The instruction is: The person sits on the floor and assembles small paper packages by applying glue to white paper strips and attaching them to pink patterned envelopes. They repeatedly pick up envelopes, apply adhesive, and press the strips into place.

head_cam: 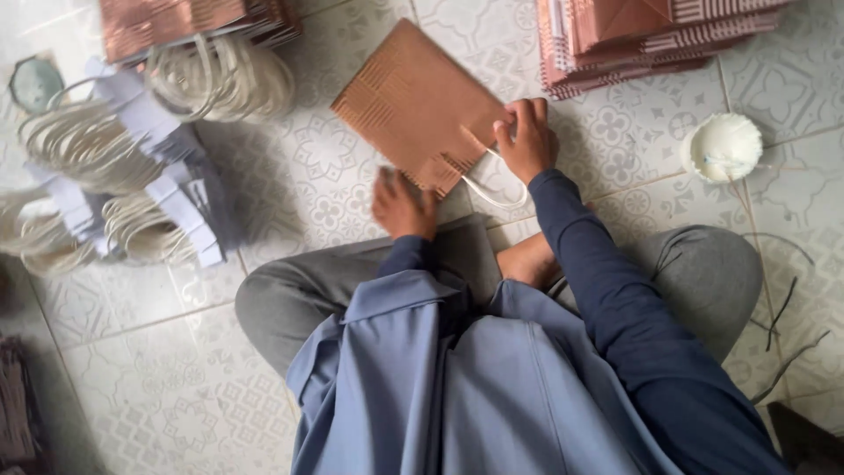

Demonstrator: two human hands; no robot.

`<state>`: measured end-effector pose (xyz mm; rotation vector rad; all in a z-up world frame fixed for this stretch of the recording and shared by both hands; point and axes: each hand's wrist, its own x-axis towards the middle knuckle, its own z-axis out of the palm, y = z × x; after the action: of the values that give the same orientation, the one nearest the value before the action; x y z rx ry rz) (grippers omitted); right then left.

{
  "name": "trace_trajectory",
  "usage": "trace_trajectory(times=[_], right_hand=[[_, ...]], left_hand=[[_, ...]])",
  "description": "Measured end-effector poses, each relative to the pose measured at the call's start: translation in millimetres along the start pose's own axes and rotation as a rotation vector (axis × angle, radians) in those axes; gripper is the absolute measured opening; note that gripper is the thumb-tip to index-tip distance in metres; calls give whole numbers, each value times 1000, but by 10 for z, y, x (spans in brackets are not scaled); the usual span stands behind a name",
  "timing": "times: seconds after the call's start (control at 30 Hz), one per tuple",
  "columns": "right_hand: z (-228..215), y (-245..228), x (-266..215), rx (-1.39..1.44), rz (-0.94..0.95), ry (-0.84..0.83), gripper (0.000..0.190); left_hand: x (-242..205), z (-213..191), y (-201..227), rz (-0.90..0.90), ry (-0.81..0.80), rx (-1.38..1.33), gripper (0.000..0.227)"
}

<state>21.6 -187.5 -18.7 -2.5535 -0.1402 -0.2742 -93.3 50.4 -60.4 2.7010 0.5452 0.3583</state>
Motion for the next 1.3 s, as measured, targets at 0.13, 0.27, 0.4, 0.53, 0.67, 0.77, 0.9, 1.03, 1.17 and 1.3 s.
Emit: trace_trajectory(times=[0.13,0.27,0.4,0.53,0.67,0.77,0.9,1.03,1.17,1.3], right_hand=[[137,327,106,133,82,-80,32],[190,530,17,815,467,-258,37],[-416,-183,21,947,409,-225,59],[-940,-1104,238,1038,343,-247,51],[-1212,-2486,782,1095,169,-287,58],[-669,-3150,1297,1145,-54,-240,47],[412,-3514,1859,1182,-79,-165,36],[928,-3378,1936,491,-243,-1,27],[982,-3233,1825,453,-594,99,43],[978,-3230,1907,459,-604,-133,45]], left_hand=[[2,139,168,-64,-12,-326,90],[21,-169,344,-270,-238,-894,83],[299,-1018,515,-269,-192,-1038,76],[951,-1637,308,-29,-22,-1214,66],[1923,-2422,-296,198,148,-1384,43],[2645,-2971,-688,228,402,-1090,21],[3400,-2006,-1816,25,367,-1381,3],[3555,-1557,-1834,-262,261,-841,90],[2958,-1962,-1183,-461,149,-1363,94],[3024,-2139,-868,-469,140,-1396,94]])
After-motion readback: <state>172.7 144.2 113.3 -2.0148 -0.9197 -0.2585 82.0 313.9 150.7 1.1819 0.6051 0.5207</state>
